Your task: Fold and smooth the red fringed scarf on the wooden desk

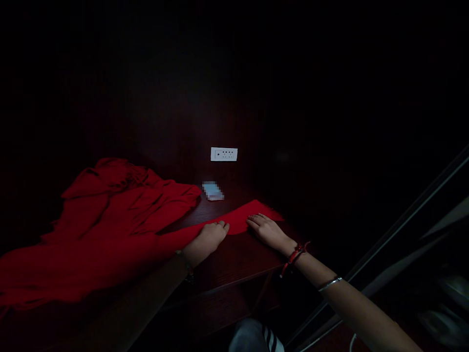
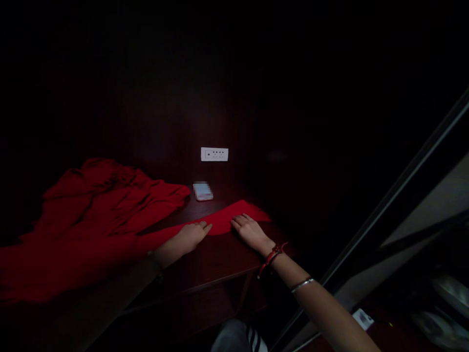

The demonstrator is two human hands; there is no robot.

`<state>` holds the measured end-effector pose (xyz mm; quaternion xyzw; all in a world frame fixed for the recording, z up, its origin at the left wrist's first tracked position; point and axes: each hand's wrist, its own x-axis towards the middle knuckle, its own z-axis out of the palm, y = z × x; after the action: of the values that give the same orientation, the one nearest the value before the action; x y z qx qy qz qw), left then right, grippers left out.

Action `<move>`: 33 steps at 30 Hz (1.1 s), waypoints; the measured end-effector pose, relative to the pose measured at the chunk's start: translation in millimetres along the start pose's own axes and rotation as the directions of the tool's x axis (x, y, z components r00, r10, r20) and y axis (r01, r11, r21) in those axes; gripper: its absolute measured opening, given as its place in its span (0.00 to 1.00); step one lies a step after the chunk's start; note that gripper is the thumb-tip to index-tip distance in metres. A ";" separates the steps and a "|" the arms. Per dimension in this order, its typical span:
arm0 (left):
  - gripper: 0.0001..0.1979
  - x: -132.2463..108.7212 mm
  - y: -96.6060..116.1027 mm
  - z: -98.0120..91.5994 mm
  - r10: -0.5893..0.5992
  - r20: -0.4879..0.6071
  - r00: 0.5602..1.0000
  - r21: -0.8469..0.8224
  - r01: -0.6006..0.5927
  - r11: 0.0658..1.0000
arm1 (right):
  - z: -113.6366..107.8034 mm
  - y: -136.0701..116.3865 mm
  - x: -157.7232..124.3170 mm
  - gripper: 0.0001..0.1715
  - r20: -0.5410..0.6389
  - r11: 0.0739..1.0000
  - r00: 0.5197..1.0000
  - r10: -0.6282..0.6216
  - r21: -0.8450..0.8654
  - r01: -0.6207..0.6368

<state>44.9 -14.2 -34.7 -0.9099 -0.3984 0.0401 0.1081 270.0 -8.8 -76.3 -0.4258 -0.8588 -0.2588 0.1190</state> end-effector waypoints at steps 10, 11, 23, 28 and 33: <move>0.33 -26.1 -32.9 37.4 0.044 -0.111 0.993 -0.350 -0.081 0.933 | 11.8 -0.4 2.6 0.12 -0.069 0.998 0.997 0.036 -0.041 -0.039; 0.33 -25.6 -33.5 38.0 0.036 -0.122 0.992 -0.373 -0.079 0.925 | 12.1 0.2 3.3 0.12 -0.067 0.998 0.997 0.024 -0.054 -0.027; 0.25 12.3 30.5 21.0 -0.140 -0.287 0.948 -0.126 0.107 0.986 | 16.0 13.2 1.1 0.12 -0.118 0.999 0.992 0.034 0.026 -0.031; 0.11 50.1 46.8 15.2 -0.152 -0.289 0.945 -0.065 0.140 0.988 | 18.0 16.5 1.0 0.12 -0.140 0.990 0.987 0.083 0.126 -0.066; 0.11 55.2 33.3 16.8 -0.079 -0.215 0.973 -0.039 0.073 0.997 | 16.4 15.4 2.1 0.12 -0.127 0.991 0.990 0.057 0.128 -0.041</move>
<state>103.6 7.2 -58.0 -0.8945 -0.4194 -0.0693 0.1382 281.2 9.3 -83.9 -0.4208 -0.8529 -0.2290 0.2077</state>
